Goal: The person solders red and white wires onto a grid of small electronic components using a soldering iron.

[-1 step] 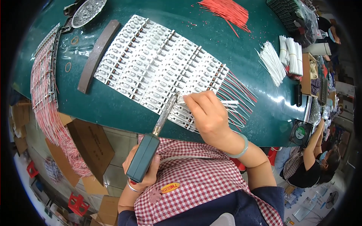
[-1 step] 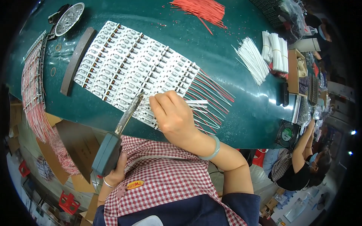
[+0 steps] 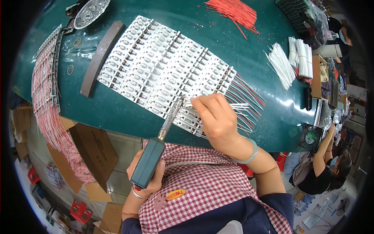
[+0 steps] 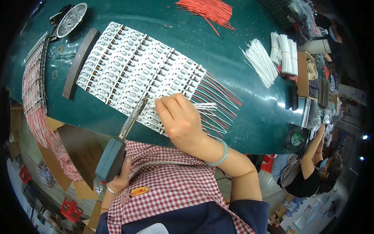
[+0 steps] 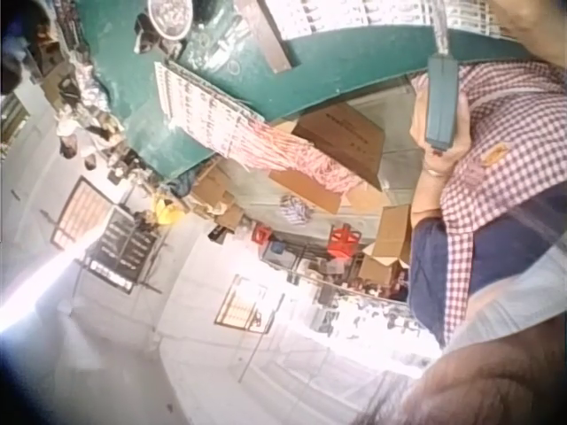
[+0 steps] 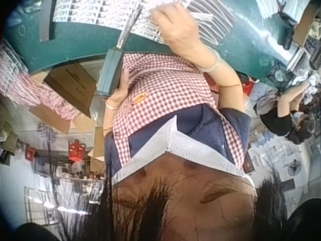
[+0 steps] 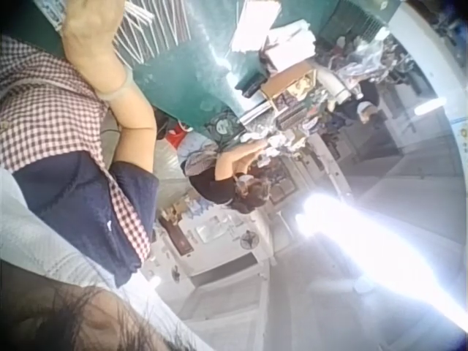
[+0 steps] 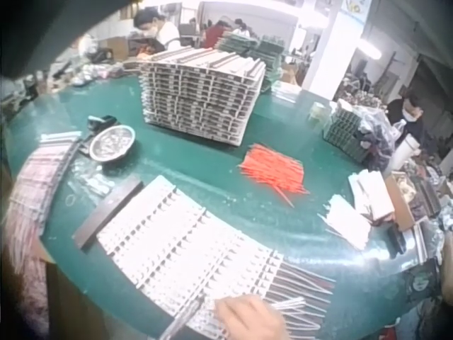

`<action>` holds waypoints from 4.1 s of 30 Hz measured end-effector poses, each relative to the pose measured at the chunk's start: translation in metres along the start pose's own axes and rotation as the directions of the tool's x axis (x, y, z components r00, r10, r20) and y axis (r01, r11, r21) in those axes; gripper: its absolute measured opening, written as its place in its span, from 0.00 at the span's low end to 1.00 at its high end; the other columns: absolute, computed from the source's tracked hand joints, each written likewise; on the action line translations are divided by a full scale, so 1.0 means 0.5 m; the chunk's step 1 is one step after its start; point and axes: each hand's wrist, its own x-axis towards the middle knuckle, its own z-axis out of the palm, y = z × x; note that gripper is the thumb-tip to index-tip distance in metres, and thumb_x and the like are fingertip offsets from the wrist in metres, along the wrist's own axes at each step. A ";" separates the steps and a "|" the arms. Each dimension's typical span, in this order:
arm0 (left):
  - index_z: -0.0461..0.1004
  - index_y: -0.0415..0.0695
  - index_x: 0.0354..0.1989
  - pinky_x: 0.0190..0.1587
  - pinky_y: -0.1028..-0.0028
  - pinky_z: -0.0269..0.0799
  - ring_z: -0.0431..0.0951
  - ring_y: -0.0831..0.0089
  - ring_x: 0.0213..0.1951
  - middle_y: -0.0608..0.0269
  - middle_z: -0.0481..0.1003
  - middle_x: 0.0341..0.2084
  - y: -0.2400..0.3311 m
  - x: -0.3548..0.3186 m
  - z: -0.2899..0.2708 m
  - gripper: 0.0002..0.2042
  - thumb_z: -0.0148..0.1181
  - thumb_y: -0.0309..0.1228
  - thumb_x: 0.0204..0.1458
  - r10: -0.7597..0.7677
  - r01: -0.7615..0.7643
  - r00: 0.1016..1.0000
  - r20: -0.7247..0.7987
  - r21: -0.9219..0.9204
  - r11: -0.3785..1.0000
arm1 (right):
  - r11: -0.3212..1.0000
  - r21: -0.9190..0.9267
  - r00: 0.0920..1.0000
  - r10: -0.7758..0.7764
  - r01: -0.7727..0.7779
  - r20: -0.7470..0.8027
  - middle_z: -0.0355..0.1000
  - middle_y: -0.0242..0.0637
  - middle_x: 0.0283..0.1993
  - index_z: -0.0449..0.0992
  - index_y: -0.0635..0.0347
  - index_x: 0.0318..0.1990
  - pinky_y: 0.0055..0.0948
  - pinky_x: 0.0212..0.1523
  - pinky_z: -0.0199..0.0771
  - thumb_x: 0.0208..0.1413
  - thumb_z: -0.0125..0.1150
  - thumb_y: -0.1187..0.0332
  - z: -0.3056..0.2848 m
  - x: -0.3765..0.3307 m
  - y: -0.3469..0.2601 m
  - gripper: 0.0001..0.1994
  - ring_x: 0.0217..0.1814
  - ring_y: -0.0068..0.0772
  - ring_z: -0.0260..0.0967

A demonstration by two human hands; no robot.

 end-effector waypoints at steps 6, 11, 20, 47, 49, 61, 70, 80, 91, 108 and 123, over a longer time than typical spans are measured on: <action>0.82 0.33 0.43 0.40 0.64 0.82 0.85 0.50 0.38 0.44 0.81 0.41 -0.004 -0.008 0.004 0.13 0.71 0.23 0.49 -0.090 0.092 0.995 0.047 -0.043 0.995 | 0.999 -0.028 0.999 -0.046 0.046 0.006 0.74 0.43 0.40 0.79 0.76 0.45 0.31 0.34 0.75 0.39 0.63 0.78 0.010 -0.006 0.028 0.20 0.38 0.39 0.70; 0.82 0.33 0.42 0.40 0.64 0.82 0.85 0.51 0.39 0.45 0.81 0.41 0.004 0.008 0.009 0.12 0.70 0.22 0.49 -0.091 0.094 0.993 0.070 -0.047 0.994 | 0.999 -0.030 0.999 -0.042 0.042 0.016 0.74 0.43 0.40 0.79 0.77 0.45 0.31 0.33 0.75 0.39 0.63 0.78 0.011 -0.004 0.024 0.21 0.38 0.39 0.70; 0.81 0.32 0.42 0.38 0.65 0.81 0.84 0.53 0.36 0.48 0.80 0.38 0.034 0.048 0.002 0.11 0.69 0.22 0.50 -0.004 0.003 0.995 0.095 0.012 1.000 | 0.999 -0.033 0.999 -0.029 0.030 0.041 0.74 0.43 0.40 0.79 0.77 0.45 0.31 0.35 0.75 0.39 0.62 0.78 0.007 -0.001 0.020 0.21 0.39 0.39 0.69; 0.81 0.32 0.42 0.40 0.66 0.82 0.85 0.53 0.38 0.46 0.81 0.41 0.027 0.052 0.010 0.11 0.70 0.22 0.50 -0.081 0.084 0.992 0.096 -0.026 0.996 | 1.000 -0.029 0.999 -0.004 0.005 0.054 0.75 0.44 0.41 0.79 0.77 0.46 0.31 0.35 0.76 0.41 0.62 0.78 -0.001 0.009 0.033 0.20 0.40 0.40 0.70; 0.81 0.33 0.41 0.37 0.67 0.80 0.85 0.55 0.36 0.48 0.81 0.39 0.031 0.061 0.011 0.10 0.70 0.21 0.50 -0.009 0.009 0.997 0.079 -0.001 1.000 | 0.999 -0.038 0.998 0.006 -0.004 0.065 0.74 0.44 0.41 0.79 0.77 0.46 0.31 0.35 0.76 0.41 0.62 0.78 -0.002 0.010 0.029 0.21 0.40 0.40 0.70; 0.82 0.34 0.41 0.39 0.64 0.82 0.85 0.51 0.36 0.46 0.81 0.38 0.020 0.036 0.003 0.11 0.70 0.22 0.49 -0.068 0.069 0.995 0.074 -0.003 0.998 | 0.999 -0.054 0.997 0.009 -0.005 0.081 0.73 0.43 0.39 0.79 0.78 0.46 0.30 0.35 0.76 0.41 0.62 0.78 -0.007 0.014 0.025 0.20 0.39 0.39 0.69; 0.82 0.33 0.43 0.41 0.64 0.83 0.86 0.50 0.38 0.45 0.82 0.40 0.022 0.039 0.002 0.12 0.70 0.24 0.50 -0.141 0.143 0.985 0.101 -0.018 0.990 | 0.999 -0.036 1.000 0.006 -0.006 0.002 0.75 0.43 0.41 0.79 0.76 0.46 0.31 0.35 0.76 0.40 0.63 0.78 -0.012 0.018 0.040 0.20 0.39 0.39 0.71; 0.81 0.32 0.42 0.40 0.66 0.82 0.85 0.52 0.38 0.45 0.81 0.40 0.035 0.065 0.012 0.11 0.69 0.21 0.49 -0.078 0.079 0.990 0.119 -0.007 0.997 | 1.000 -0.025 0.999 0.001 -0.001 0.037 0.75 0.43 0.40 0.79 0.76 0.46 0.30 0.35 0.76 0.40 0.62 0.78 -0.005 0.017 0.050 0.20 0.39 0.38 0.70; 0.81 0.33 0.39 0.34 0.67 0.79 0.84 0.55 0.33 0.48 0.80 0.35 0.052 0.086 0.011 0.10 0.70 0.20 0.47 -0.059 0.060 0.993 0.103 -0.007 0.998 | 0.997 -0.042 0.996 0.068 -0.065 0.057 0.77 0.41 0.40 0.81 0.72 0.45 0.32 0.33 0.77 0.40 0.62 0.79 -0.009 0.024 0.039 0.19 0.38 0.38 0.73; 0.82 0.34 0.43 0.39 0.67 0.81 0.86 0.52 0.37 0.45 0.81 0.41 0.040 0.071 0.013 0.12 0.70 0.22 0.50 -0.135 0.138 0.984 0.116 -0.020 0.990 | 0.999 -0.038 0.999 0.017 -0.016 0.027 0.74 0.43 0.41 0.78 0.75 0.46 0.32 0.35 0.76 0.41 0.62 0.77 -0.005 0.021 0.069 0.20 0.40 0.39 0.71; 0.81 0.34 0.39 0.31 0.69 0.77 0.82 0.58 0.30 0.49 0.79 0.36 0.054 0.099 0.021 0.10 0.70 0.20 0.46 -0.050 0.049 0.992 0.114 0.011 0.999 | 0.998 -0.065 0.997 0.031 -0.027 0.068 0.73 0.42 0.39 0.79 0.77 0.45 0.30 0.35 0.76 0.41 0.62 0.77 -0.008 0.026 0.060 0.20 0.41 0.38 0.70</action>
